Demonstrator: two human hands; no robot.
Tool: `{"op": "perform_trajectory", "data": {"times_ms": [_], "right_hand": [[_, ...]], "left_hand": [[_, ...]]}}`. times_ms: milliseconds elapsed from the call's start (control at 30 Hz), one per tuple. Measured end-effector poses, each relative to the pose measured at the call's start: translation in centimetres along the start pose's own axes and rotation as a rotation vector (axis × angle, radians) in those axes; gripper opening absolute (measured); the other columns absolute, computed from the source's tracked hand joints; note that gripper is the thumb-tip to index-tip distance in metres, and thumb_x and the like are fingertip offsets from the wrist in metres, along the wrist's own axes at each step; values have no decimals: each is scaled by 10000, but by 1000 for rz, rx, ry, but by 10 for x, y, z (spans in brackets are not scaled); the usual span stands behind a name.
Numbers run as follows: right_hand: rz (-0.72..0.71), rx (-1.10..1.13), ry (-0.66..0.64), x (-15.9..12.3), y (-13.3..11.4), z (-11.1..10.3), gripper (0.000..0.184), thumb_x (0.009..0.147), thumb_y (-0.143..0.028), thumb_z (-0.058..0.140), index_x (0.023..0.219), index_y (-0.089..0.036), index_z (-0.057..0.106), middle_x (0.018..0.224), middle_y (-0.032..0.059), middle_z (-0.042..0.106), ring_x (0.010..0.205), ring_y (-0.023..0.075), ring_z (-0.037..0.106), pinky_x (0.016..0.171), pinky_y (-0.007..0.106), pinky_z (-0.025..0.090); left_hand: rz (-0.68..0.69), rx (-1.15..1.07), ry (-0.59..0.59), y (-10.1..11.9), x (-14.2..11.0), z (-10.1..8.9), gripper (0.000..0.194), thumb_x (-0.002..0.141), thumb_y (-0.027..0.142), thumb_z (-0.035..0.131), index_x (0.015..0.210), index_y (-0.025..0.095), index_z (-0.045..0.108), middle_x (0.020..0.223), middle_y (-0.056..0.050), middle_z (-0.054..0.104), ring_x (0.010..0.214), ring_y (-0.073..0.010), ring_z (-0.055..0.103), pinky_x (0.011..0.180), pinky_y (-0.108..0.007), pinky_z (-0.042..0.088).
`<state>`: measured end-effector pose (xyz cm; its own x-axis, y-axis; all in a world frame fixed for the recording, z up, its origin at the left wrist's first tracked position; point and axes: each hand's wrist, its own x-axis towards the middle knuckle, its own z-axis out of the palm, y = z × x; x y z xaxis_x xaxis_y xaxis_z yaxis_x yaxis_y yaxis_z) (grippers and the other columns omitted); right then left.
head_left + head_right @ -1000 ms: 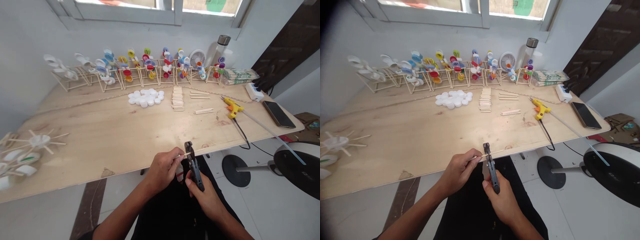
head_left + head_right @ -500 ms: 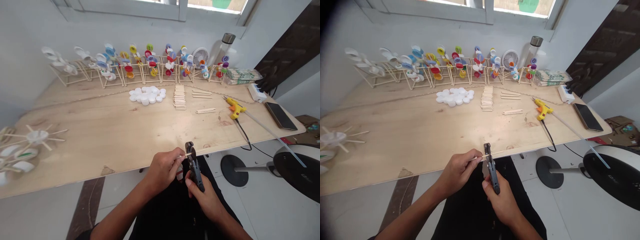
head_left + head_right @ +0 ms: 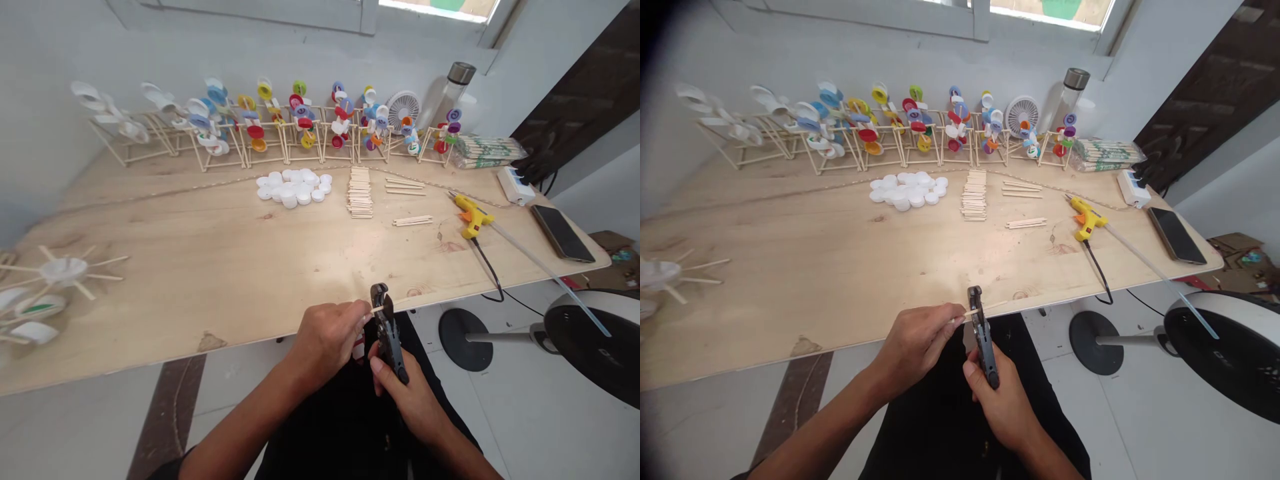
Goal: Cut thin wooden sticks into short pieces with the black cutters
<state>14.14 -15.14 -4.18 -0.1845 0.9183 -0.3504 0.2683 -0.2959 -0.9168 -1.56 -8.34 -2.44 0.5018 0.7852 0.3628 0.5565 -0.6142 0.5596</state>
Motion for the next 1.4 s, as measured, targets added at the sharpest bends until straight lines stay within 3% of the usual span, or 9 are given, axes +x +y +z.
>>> {"op": "perform_trajectory", "data": {"times_ms": [333,767,1100,1400], "right_hand": [[-5,5,3,0,1,2,229,857,-395,437,804,-177,484,601,-36,451,577,123,472,576,243,397],[39,-30,28,-1,1,3,287,864,-434,424,764,-172,489,514,-61,406,487,104,406,505,228,351],[104,-56,75,-1,6,5,250,864,-401,442,789,-171,505,527,-65,365,465,90,348,443,206,309],[109,-165,134,6,-8,1,201,835,-343,470,752,-175,541,680,4,557,641,152,500,616,256,401]], "left_hand": [[-67,-97,-33,-1,-1,-2,178,872,176,364,826,162,536,569,33,544,477,-75,469,485,-184,359],[11,11,-12,-4,0,-2,208,888,190,336,832,162,534,538,37,524,452,-77,443,462,-188,345],[49,45,32,-14,-4,9,190,866,149,346,817,152,530,555,29,512,472,-87,431,478,-201,345],[109,280,115,-22,0,21,203,855,109,354,793,136,545,550,3,468,505,-116,398,506,-249,311]]}}
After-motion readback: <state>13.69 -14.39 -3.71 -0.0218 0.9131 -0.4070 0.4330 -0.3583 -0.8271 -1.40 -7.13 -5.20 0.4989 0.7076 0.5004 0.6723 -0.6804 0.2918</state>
